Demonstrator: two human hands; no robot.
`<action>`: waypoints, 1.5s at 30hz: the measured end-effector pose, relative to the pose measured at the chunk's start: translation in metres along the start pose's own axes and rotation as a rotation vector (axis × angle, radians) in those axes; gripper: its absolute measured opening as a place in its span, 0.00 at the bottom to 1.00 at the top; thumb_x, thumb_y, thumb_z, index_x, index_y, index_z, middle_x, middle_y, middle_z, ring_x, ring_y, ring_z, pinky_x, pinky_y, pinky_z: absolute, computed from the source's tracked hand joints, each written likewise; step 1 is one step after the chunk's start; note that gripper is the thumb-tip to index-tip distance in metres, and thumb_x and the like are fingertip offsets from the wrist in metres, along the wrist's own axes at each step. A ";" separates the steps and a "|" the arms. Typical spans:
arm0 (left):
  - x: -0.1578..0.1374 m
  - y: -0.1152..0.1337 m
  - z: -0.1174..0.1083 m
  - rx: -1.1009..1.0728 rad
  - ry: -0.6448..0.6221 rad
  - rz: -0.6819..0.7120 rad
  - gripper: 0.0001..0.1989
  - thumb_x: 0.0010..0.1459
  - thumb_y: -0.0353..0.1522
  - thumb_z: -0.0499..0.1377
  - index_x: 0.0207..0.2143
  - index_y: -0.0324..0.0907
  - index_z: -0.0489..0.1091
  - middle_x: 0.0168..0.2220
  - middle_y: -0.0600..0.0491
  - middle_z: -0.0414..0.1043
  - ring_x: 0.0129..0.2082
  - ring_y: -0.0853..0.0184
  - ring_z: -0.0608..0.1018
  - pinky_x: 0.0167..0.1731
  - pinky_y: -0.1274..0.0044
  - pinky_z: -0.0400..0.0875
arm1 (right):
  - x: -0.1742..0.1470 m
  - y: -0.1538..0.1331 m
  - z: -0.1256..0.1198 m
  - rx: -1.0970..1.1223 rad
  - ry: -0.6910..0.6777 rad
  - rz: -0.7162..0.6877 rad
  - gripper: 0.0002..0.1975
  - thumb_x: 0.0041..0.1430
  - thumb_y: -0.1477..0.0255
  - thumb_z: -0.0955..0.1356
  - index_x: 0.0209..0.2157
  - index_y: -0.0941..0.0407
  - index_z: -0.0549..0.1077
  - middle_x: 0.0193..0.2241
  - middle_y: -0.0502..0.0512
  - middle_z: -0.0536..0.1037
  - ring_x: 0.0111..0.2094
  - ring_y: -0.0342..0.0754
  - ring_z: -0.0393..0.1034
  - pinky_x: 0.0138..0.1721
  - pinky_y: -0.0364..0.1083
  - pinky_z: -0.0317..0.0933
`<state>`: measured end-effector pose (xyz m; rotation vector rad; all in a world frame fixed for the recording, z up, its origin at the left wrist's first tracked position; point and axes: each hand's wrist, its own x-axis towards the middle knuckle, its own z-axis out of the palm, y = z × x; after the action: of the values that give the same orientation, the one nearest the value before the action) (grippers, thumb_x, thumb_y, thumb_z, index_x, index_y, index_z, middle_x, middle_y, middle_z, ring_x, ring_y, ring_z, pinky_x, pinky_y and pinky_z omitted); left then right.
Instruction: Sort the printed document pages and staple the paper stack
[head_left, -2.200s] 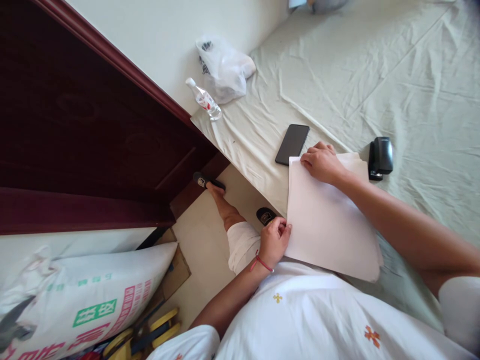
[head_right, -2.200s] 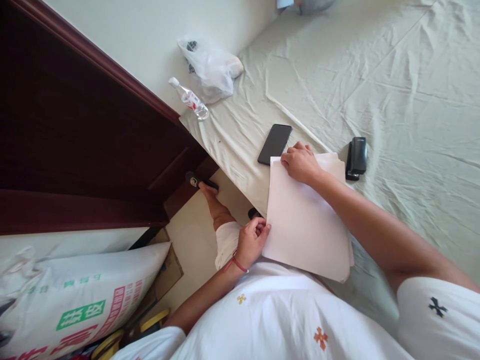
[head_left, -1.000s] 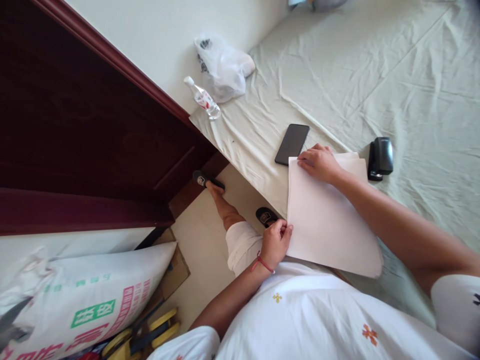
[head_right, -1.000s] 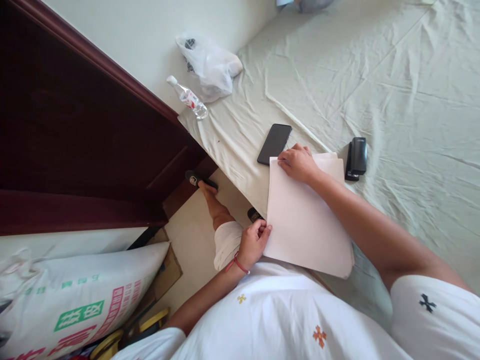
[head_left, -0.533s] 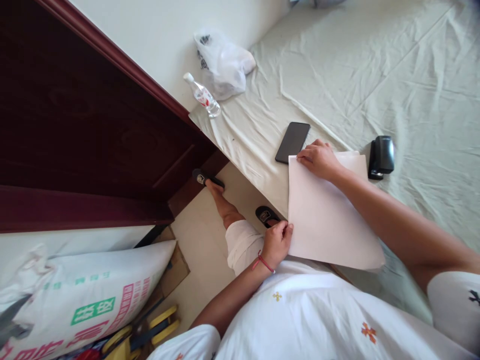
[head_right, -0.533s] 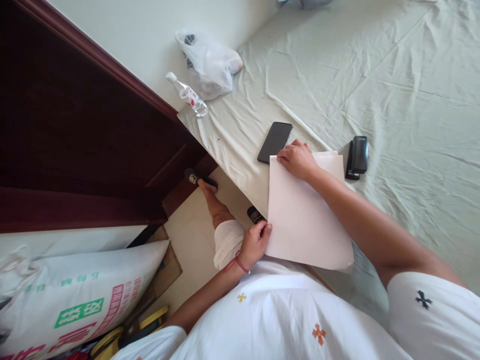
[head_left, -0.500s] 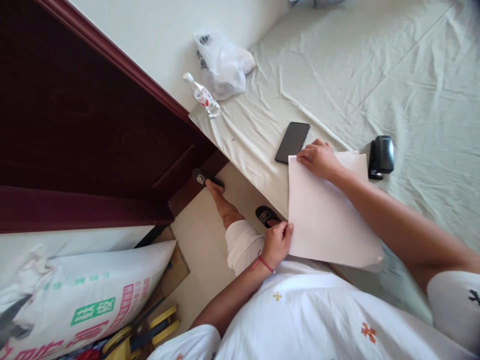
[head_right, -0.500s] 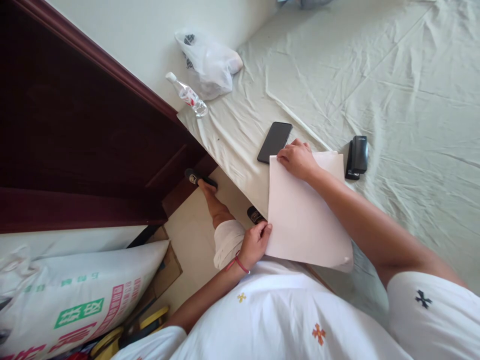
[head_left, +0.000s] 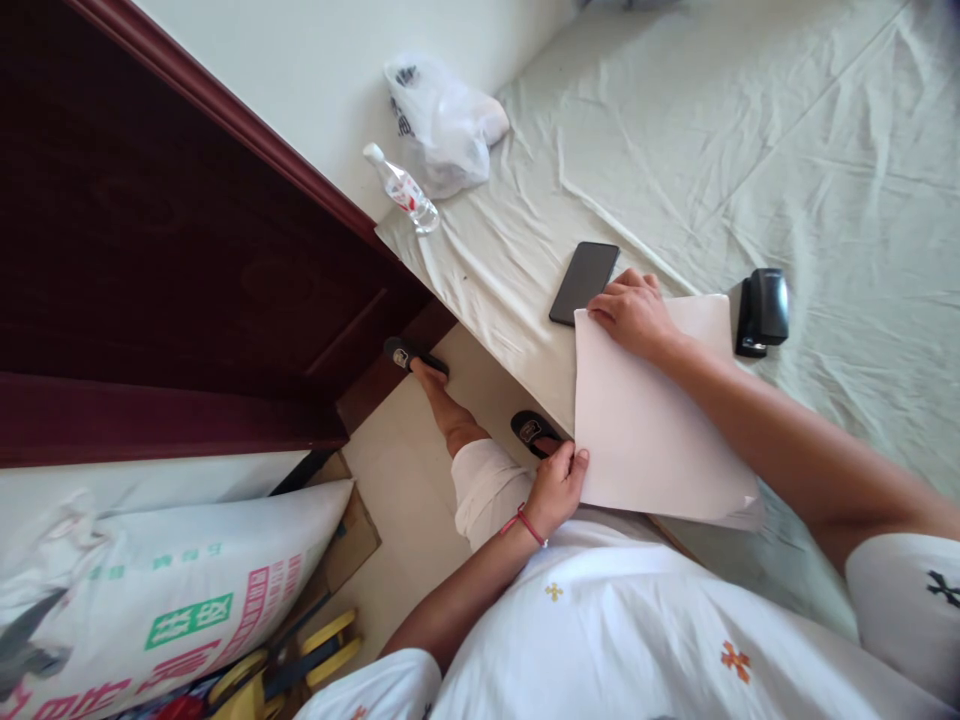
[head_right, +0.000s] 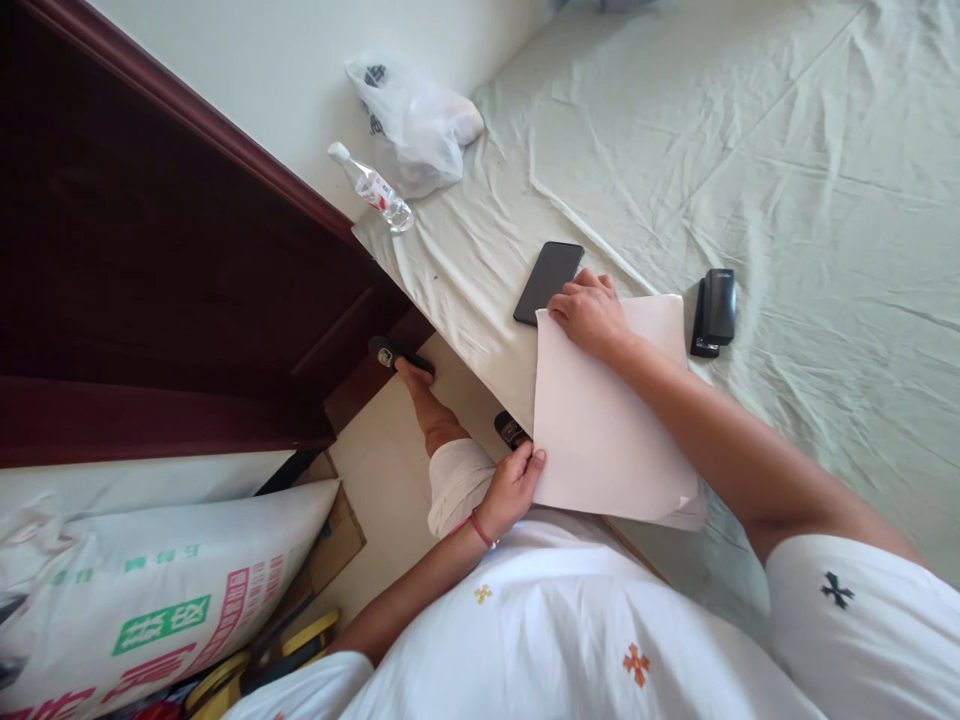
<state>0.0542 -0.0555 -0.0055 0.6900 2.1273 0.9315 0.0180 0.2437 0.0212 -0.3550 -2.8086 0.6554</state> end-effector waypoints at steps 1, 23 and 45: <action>0.000 -0.001 0.001 -0.008 0.000 -0.002 0.19 0.71 0.46 0.50 0.31 0.45 0.58 0.27 0.57 0.64 0.30 0.67 0.69 0.34 0.75 0.62 | 0.000 0.000 0.001 -0.012 0.004 0.007 0.18 0.73 0.66 0.62 0.42 0.49 0.85 0.43 0.60 0.84 0.56 0.65 0.64 0.57 0.63 0.52; -0.007 -0.001 0.008 0.092 -0.043 0.022 0.14 0.74 0.42 0.45 0.35 0.48 0.57 0.28 0.54 0.66 0.30 0.62 0.73 0.36 0.71 0.65 | -0.031 0.038 -0.012 0.056 -0.025 0.125 0.17 0.68 0.60 0.67 0.44 0.55 0.84 0.49 0.69 0.80 0.55 0.67 0.65 0.54 0.61 0.59; 0.078 0.061 -0.034 -0.946 0.150 0.036 0.32 0.45 0.55 0.75 0.40 0.38 0.79 0.41 0.45 0.85 0.56 0.48 0.82 0.59 0.60 0.76 | -0.064 -0.009 -0.050 0.142 0.455 0.255 0.37 0.64 0.50 0.70 0.67 0.56 0.70 0.67 0.72 0.70 0.68 0.73 0.60 0.66 0.70 0.55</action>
<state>-0.0088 0.0215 0.0291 0.1667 1.5056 1.8457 0.0906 0.2378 0.0577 -0.7400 -2.2920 0.7150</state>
